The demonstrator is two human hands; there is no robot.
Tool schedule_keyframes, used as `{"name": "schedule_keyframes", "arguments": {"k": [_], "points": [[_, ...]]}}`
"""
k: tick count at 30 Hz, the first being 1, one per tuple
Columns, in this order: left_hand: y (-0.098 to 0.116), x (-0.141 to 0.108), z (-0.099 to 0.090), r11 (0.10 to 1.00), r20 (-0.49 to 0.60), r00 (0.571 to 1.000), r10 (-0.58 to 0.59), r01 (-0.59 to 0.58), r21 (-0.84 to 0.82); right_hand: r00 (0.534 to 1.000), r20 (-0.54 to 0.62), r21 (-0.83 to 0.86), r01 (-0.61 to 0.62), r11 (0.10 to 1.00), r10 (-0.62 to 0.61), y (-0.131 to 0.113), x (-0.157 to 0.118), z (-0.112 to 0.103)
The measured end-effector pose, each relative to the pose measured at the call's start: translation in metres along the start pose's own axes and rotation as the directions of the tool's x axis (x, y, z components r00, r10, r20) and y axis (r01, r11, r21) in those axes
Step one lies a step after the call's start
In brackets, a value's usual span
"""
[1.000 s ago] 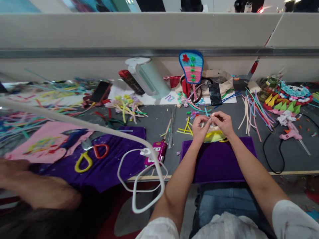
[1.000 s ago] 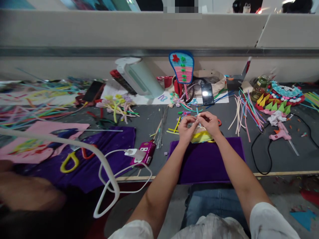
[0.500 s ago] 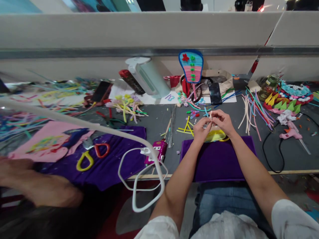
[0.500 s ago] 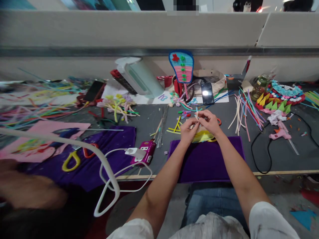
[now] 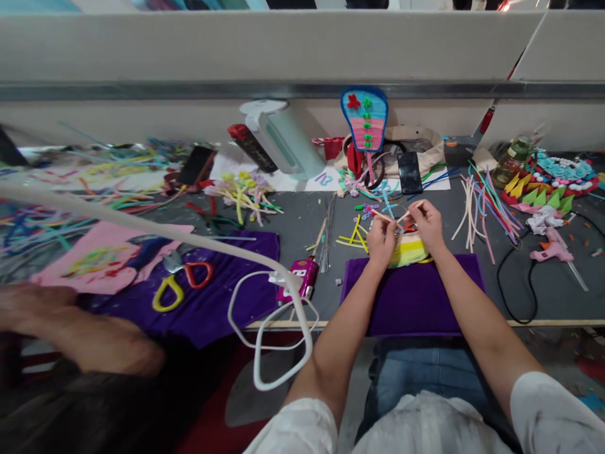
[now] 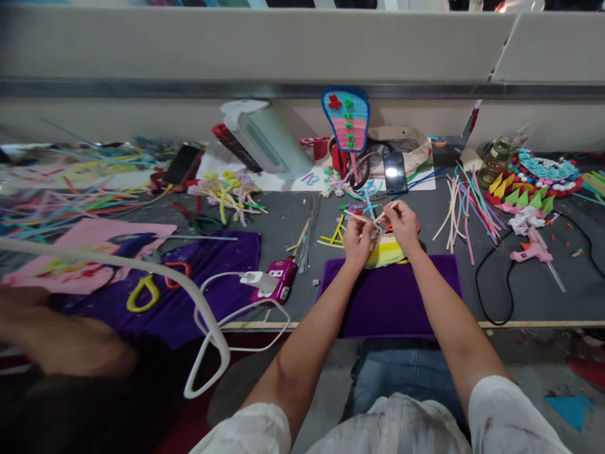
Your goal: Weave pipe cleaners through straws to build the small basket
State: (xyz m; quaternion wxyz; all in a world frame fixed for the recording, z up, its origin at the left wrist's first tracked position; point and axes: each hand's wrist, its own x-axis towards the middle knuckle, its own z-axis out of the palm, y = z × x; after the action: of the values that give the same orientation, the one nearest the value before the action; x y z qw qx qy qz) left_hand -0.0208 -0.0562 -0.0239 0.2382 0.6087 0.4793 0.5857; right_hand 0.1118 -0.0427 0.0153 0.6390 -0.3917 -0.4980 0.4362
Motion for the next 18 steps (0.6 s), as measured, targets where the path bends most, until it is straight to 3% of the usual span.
{"name": "schedule_keyframes", "arguments": {"k": [8,14,18], "points": [[-0.008,0.001,0.008,0.999,-0.006,1.000,-0.029,0.029,0.012,0.981,-0.196,-0.004,-0.007,1.000,0.006,0.026,0.005,-0.001],[0.000,0.030,0.019,0.997,0.007,0.998,0.057,-0.057,0.048,0.975,-0.221,0.074,0.053,0.996,-0.036,0.012,0.011,-0.006],[-0.003,0.031,0.032,0.993,0.000,0.998,0.066,-0.066,0.103,0.957,-0.291,0.142,0.054,0.988,-0.010,0.014,0.014,-0.009]]}}
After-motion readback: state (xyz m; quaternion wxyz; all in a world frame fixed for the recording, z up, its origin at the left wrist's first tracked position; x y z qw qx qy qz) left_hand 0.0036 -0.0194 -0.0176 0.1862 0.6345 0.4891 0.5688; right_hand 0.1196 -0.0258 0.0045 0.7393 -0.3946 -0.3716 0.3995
